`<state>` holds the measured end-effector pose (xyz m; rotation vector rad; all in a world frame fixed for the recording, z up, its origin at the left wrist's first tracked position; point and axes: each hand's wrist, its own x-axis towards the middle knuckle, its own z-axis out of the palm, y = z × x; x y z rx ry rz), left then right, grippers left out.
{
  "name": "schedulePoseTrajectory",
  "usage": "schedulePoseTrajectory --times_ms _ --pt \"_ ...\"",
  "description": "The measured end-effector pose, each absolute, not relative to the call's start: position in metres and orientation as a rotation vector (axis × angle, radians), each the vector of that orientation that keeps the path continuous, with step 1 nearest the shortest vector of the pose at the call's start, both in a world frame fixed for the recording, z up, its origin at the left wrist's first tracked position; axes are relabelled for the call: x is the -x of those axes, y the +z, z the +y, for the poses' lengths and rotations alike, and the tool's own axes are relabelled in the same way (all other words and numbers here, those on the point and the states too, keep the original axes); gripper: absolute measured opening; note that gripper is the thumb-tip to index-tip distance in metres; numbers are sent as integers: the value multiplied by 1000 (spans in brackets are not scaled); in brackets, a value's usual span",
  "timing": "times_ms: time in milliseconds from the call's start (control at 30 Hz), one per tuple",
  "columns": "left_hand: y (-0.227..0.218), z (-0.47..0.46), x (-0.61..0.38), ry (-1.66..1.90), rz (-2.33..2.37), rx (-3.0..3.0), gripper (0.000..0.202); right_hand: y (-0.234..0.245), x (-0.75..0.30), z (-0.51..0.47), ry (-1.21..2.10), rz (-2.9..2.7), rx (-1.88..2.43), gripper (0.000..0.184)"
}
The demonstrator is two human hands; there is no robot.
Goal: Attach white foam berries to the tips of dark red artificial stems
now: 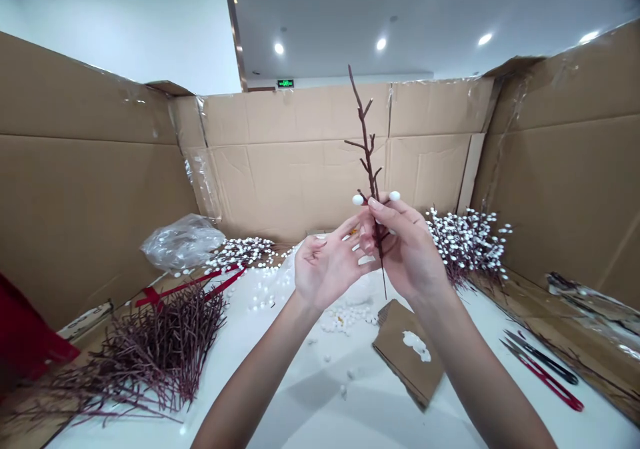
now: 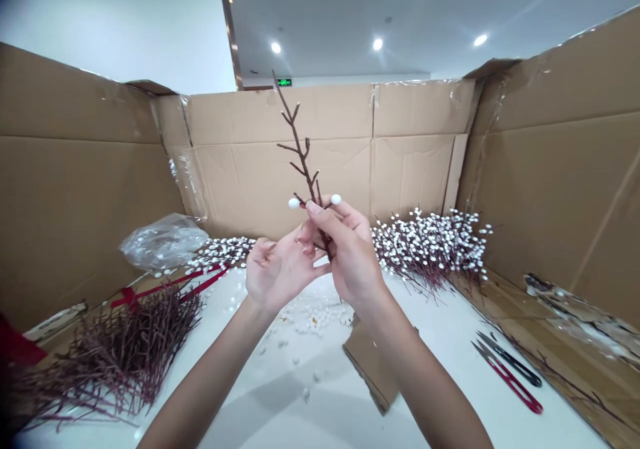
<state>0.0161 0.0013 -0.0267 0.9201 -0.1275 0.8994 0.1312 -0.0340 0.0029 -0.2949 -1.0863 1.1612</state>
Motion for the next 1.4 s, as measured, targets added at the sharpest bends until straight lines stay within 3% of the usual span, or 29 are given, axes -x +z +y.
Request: schedulePoseTrajectory --times_ms 100,433,800,1400 --pt "-27 1 -13 899 -126 -922 31 3 -131 -35 1146 -1133 291 11" --pt "-31 1 -14 793 -145 -1136 45 -11 -139 -45 960 -1232 288 13" --pt "-36 5 -19 739 -146 -1201 51 -15 -148 -40 999 -1212 364 12" --pt "-36 3 -22 717 -91 -1306 39 -16 -152 -46 953 -1251 316 14"
